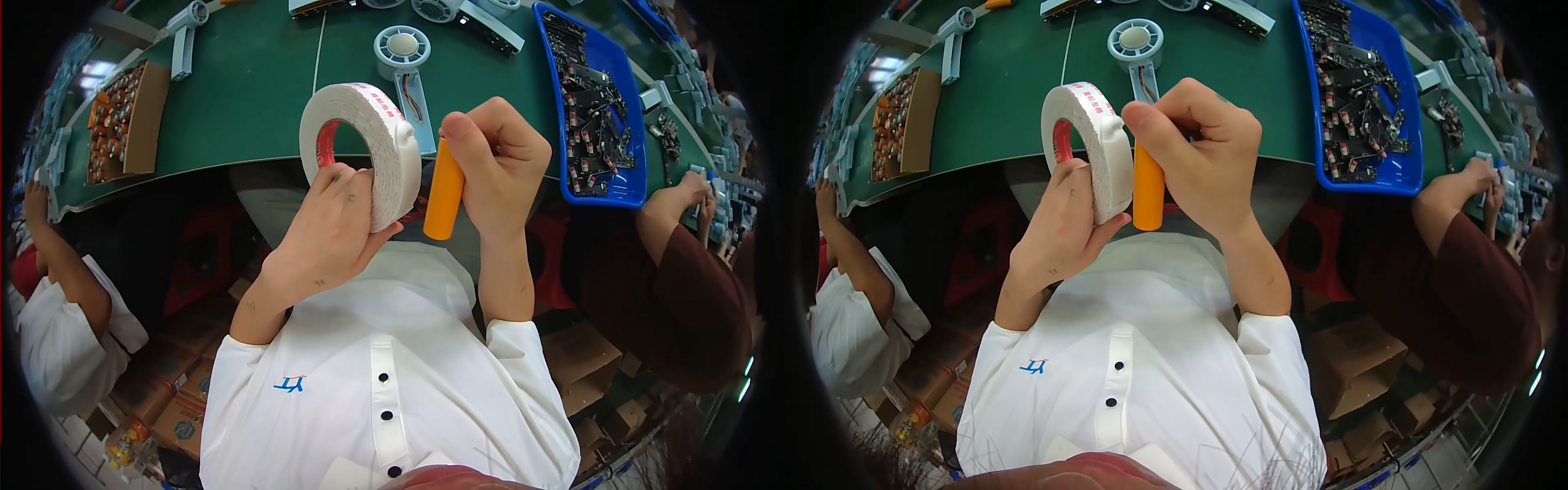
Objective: Applying white adhesive tape to small electronic or mechanical components on a factory assembly line.
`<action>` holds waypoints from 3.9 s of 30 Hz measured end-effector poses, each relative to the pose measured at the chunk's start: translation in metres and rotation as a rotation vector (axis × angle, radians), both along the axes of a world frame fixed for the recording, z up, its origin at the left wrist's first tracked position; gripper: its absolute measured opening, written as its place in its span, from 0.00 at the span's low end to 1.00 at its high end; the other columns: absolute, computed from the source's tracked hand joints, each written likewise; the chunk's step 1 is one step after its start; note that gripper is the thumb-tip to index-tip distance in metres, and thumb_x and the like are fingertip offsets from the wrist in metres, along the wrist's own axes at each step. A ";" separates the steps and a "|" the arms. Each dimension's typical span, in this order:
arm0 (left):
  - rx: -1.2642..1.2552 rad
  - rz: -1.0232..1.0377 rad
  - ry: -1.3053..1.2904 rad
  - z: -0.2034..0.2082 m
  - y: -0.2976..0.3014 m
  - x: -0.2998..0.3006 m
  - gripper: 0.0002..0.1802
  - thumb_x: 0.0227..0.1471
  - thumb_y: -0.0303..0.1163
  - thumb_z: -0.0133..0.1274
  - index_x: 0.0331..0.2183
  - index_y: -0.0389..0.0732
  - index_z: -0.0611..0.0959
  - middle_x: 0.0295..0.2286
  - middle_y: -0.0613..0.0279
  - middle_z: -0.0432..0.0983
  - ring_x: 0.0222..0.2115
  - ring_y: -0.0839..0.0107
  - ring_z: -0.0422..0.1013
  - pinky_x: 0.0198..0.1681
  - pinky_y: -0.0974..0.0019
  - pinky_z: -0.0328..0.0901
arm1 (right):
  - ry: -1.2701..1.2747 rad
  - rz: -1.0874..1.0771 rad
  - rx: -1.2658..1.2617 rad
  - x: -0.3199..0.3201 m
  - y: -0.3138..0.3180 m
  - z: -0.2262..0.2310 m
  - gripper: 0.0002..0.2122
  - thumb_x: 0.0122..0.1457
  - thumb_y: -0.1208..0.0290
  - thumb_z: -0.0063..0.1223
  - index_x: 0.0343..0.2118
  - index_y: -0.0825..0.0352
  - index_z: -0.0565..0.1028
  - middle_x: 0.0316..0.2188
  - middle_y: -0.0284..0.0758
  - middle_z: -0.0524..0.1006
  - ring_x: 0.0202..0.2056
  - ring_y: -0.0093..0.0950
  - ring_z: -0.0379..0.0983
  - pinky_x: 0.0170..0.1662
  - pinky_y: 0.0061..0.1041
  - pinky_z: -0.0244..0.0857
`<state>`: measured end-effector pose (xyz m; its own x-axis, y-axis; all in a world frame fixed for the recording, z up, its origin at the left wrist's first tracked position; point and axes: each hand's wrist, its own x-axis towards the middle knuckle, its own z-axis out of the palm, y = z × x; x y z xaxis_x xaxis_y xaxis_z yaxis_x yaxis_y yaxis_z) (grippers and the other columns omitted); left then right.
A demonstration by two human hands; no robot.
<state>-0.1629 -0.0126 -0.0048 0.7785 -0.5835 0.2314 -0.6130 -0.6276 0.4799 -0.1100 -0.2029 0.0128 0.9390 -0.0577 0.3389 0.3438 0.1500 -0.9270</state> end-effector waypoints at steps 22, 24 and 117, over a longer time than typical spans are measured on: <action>0.296 0.035 -0.353 0.018 -0.010 0.007 0.24 0.44 0.22 0.58 0.45 0.21 0.78 0.31 0.50 0.76 0.30 0.66 0.68 0.44 0.64 0.64 | 0.100 -0.150 -0.199 0.007 0.021 0.004 0.20 0.66 0.60 0.55 0.19 0.67 0.71 0.15 0.26 0.67 0.18 0.15 0.55 0.23 0.15 0.49; 0.308 0.018 -0.354 0.018 -0.009 0.010 0.24 0.43 0.21 0.57 0.45 0.20 0.78 0.31 0.50 0.76 0.29 0.66 0.68 0.44 0.64 0.64 | 0.106 -0.163 -0.184 0.008 0.022 0.003 0.21 0.66 0.60 0.55 0.18 0.67 0.71 0.15 0.26 0.67 0.18 0.15 0.55 0.24 0.15 0.49; -1.034 0.207 0.651 0.004 -0.033 0.037 0.33 0.56 0.26 0.57 0.58 0.36 0.60 0.49 0.46 0.69 0.48 0.57 0.69 0.54 0.56 0.64 | -0.586 -0.318 -0.747 0.040 -0.003 0.021 0.30 0.36 0.53 0.80 0.36 0.63 0.71 0.32 0.32 0.75 0.27 0.24 0.69 0.29 0.20 0.65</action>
<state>-0.1263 -0.0453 -0.0012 0.9768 -0.2092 0.0458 -0.0096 0.1705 0.9853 -0.0696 -0.2061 0.0336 0.5905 0.1394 0.7949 0.6995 -0.5796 -0.4180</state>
